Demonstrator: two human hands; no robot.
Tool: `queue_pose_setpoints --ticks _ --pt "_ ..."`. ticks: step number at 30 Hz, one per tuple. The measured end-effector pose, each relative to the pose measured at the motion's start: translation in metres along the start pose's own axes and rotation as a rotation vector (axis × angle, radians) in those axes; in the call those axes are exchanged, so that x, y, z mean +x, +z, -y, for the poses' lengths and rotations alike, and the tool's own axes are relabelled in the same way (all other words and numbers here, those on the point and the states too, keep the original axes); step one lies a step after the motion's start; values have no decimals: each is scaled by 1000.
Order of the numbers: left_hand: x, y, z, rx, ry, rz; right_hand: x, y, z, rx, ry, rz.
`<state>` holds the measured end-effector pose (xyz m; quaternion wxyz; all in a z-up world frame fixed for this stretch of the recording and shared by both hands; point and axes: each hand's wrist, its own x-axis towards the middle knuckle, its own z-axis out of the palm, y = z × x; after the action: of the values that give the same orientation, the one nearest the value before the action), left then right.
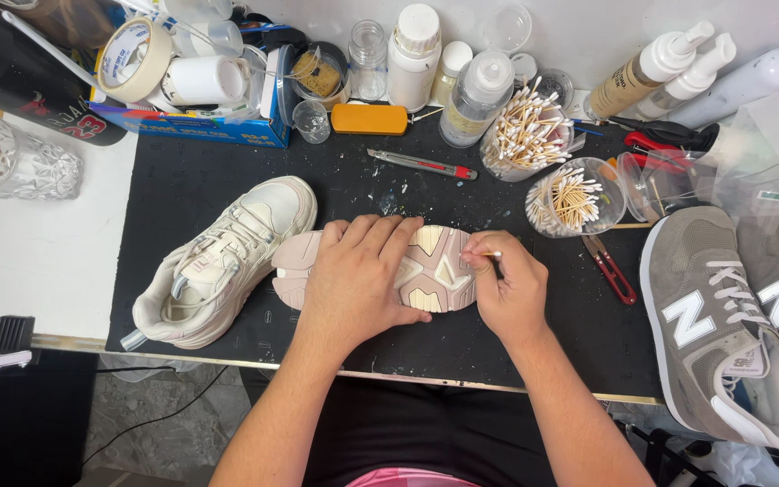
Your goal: The person cleans the sole of a white sneaker using a cotton swab. They repeatedly dip the swab into a liquid bottle and scrub the tread pattern on the bottom of the shoe, focusing on the grooves and edges.
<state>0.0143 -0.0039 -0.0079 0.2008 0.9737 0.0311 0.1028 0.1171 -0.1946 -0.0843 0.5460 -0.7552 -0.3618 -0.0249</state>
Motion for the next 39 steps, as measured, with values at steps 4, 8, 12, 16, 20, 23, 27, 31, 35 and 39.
queue_pose_setpoints --ticks 4,8,12,16,20,23,27,31,35,39 --pt "1 0 1 -1 4 8 -2 2 -2 90 78 -18" --pt "2 0 2 -3 -9 6 7 10 -5 42 96 -33" --pt "2 1 1 3 -4 3 8 7 -4 22 82 -16" --pt "5 1 1 -12 -17 25 1 0 -2 27 43 33" --pt "6 2 3 0 -11 25 -3 2 -2 48 51 34" --pt "5 3 5 3 5 19 0 5 -3 17 79 5" --pt "2 4 5 19 11 11 12 12 -6 30 116 -34" --pt "3 3 3 14 -1 19 13 10 -5 0 91 -25" --pt "5 3 4 -12 -8 14 -6 4 3 -13 32 9" --pt "3 1 2 -34 -19 17 -3 0 4 59 155 33"
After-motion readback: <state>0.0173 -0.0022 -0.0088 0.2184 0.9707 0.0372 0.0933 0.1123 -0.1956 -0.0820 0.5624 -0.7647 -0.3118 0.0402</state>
